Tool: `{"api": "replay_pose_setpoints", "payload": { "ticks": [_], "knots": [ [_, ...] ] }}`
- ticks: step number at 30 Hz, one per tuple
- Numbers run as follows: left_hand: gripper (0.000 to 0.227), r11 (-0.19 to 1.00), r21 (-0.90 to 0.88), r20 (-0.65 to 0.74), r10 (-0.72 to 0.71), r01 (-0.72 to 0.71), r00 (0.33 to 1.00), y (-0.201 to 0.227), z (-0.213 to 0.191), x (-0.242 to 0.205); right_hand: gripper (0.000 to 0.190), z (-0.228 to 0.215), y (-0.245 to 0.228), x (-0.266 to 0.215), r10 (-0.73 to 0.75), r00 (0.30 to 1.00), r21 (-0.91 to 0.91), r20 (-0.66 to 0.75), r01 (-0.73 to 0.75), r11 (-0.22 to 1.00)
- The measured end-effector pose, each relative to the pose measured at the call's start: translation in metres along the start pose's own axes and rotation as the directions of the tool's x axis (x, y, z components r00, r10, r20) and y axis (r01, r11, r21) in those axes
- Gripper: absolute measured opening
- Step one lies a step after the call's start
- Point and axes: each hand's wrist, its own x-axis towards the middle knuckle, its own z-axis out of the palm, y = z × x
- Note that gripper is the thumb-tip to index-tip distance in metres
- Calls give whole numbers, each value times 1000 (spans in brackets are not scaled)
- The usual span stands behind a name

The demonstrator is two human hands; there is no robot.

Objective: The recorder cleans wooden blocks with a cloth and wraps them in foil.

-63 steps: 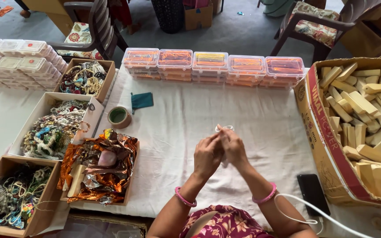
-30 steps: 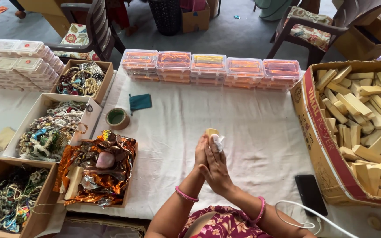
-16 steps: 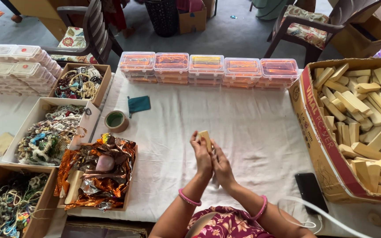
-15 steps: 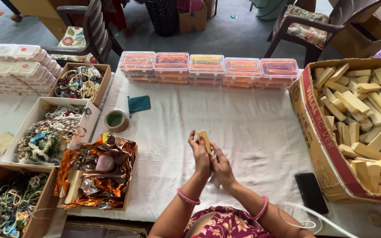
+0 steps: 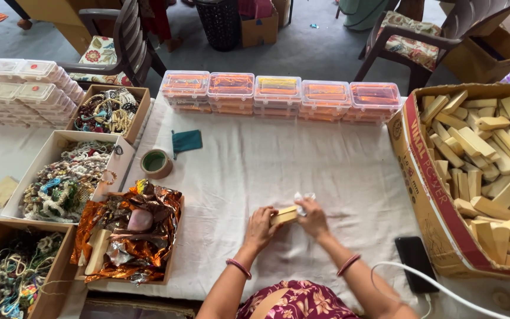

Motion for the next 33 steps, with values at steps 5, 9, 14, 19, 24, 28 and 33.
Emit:
{"api": "replay_pose_setpoints", "payload": {
  "ticks": [5,9,14,19,24,28,33],
  "knots": [
    [43,993,30,-24,-112,112,993,-22,27,-4,46,16,-55,-25,-190,980,-87,63,195,977],
    [41,990,-17,-54,-139,139,989,0,10,-4,54,20,-35,-25,-302,946,-270,121,324,907],
    [63,999,-9,-159,-43,43,986,-9,20,-11,50,39,-33,-30,-172,968,-341,183,227,912],
    [88,1000,12,-154,-9,11,988,-7,17,-14,46,17,-33,-22,-254,931,46,263,250,967],
    [106,1000,15,-145,29,-27,989,-5,15,-16,48,18,-51,-24,-231,968,-199,-100,208,958],
    [106,984,179,-99,30,-12,995,-28,35,-22,45,25,-54,-30,-417,906,-187,73,424,886],
    [116,998,-63,-131,23,-31,991,0,8,-13,51,15,-49,-14,-257,961,-332,-103,211,920]
  ]
}}
